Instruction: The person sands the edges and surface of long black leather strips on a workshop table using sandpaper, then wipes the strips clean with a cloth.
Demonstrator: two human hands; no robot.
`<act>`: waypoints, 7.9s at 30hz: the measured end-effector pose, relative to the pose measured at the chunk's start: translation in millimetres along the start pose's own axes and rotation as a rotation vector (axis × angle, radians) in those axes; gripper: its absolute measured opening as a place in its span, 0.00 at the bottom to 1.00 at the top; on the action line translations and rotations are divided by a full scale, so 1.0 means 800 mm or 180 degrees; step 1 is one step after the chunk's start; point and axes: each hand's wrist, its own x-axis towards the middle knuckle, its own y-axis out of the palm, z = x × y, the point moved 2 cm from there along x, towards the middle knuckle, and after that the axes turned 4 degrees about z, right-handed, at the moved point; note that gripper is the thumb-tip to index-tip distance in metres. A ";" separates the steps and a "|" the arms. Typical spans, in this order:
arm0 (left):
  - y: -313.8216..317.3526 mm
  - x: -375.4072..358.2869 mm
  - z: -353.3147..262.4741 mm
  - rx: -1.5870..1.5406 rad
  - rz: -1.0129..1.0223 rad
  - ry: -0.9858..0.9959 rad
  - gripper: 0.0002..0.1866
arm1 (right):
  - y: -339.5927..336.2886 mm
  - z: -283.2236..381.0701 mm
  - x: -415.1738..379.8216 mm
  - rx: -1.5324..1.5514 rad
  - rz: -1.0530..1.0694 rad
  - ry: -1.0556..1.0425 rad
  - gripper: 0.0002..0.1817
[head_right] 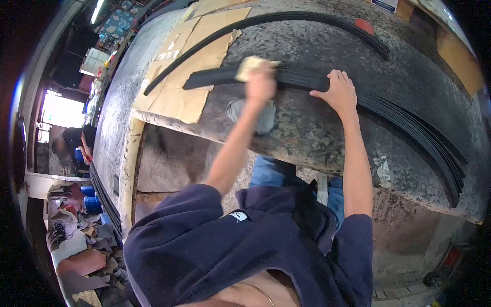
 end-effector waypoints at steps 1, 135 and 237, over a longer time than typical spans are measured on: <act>-0.006 0.005 -0.079 -0.0068 0.0211 0.0338 0.12 | -0.001 0.000 -0.001 0.0013 -0.0072 -0.0072 0.40; -0.113 -0.011 0.189 0.0484 0.0934 -0.0140 0.46 | 0.004 0.006 0.000 -0.0627 -0.0059 -0.0395 0.42; -0.129 -0.077 0.021 0.0241 0.0938 -0.0046 0.38 | -0.077 -0.109 -0.047 -0.0225 0.0530 -0.0321 0.36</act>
